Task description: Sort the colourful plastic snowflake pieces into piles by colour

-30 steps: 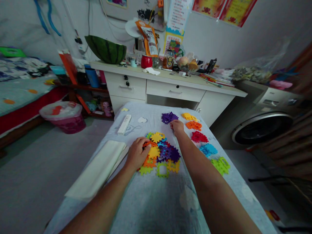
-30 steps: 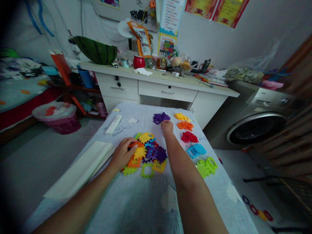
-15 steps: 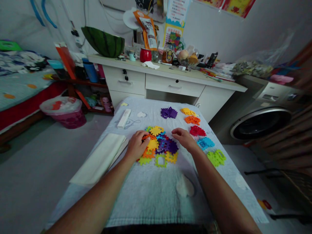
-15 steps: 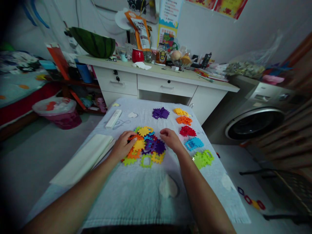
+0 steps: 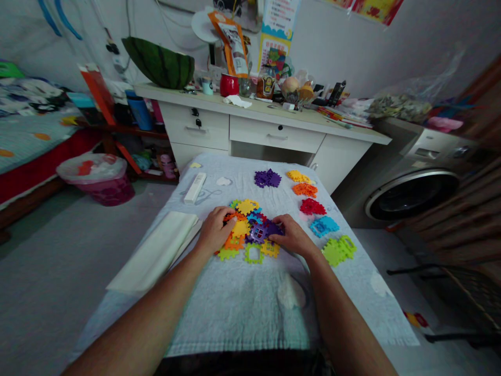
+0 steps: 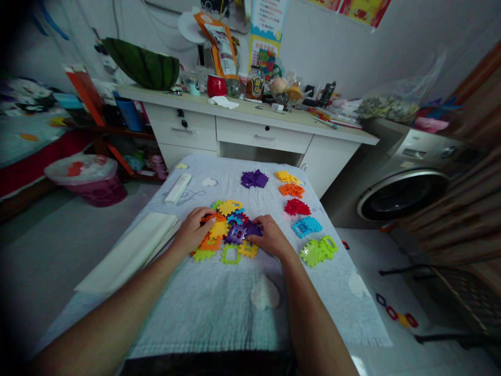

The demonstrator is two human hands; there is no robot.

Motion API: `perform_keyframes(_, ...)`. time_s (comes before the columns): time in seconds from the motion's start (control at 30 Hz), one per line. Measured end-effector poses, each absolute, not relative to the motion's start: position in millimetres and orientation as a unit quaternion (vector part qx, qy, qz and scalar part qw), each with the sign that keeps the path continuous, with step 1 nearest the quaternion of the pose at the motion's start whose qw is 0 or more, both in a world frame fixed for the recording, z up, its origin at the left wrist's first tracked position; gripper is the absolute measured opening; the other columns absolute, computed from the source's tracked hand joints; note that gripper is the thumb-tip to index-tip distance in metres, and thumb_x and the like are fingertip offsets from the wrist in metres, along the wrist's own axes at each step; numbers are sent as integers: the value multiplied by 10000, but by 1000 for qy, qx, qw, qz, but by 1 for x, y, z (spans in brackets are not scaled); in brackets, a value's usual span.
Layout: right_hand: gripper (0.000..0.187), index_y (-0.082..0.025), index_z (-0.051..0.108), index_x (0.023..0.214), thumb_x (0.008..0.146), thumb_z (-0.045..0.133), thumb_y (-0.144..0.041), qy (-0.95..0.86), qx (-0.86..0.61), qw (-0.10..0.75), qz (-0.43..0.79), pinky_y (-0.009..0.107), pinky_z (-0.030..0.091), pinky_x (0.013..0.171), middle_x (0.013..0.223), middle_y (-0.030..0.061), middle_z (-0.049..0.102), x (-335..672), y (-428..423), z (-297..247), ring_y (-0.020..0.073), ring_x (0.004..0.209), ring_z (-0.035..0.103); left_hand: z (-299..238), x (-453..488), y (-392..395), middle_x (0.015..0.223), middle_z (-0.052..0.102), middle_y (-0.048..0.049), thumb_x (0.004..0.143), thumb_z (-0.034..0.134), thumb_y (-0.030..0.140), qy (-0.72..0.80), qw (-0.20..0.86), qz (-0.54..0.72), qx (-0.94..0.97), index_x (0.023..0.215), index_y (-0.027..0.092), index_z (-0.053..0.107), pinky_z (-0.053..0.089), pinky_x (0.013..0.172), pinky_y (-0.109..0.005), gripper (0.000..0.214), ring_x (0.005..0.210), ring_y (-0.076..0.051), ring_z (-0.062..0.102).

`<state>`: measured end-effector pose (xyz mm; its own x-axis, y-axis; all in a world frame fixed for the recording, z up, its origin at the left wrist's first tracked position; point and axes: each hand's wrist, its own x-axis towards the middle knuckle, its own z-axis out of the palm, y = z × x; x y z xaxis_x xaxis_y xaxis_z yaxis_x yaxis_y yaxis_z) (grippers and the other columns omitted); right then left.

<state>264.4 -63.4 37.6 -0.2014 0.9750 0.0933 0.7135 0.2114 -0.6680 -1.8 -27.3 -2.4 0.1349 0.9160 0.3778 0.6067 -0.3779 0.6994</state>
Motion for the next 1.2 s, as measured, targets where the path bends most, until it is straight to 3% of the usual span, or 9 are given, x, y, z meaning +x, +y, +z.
perform_keyframes(0.33, 140, -210, 615, 783, 695, 686, -292, -620, -578, 390, 361, 240, 327, 539, 599, -60, 502, 275, -54, 24, 115, 564, 440, -3, -1, -27, 1080, 635, -58, 860, 509, 365, 530, 194, 396, 725, 1024, 225, 639, 460, 981, -402, 252, 1047, -227, 594)
perform_keyframes(0.83, 261, -228, 577, 884, 679, 681, -352, -484, -574, 510, 419, 229, 343, 451, 612, -47, 579, 276, -47, 12, 125, 503, 502, -4, -3, -27, 1076, 635, -59, 860, 505, 371, 524, 198, 397, 728, 1032, 228, 638, 459, 979, -398, 260, 1054, -225, 590)
perform_keyframes(1.0, 219, -221, 607, 871, 705, 676, -347, -494, -569, 520, 402, 255, 445, 540, 674, -15, 633, 276, -46, 10, 145, 582, 562, -5, -3, -26, 1085, 632, -65, 864, 501, 379, 522, 193, 395, 731, 1038, 223, 637, 461, 974, -405, 270, 1051, -233, 592)
perform_keyframes(1.2, 191, -200, 640, 817, 698, 656, -349, -492, -571, 525, 394, 261, 462, 585, 694, -1, 648, 272, -48, 15, 144, 613, 569, -1, -2, -28, 1070, 639, -62, 864, 494, 376, 524, 192, 397, 728, 1023, 221, 637, 465, 973, -402, 264, 1043, -232, 600)
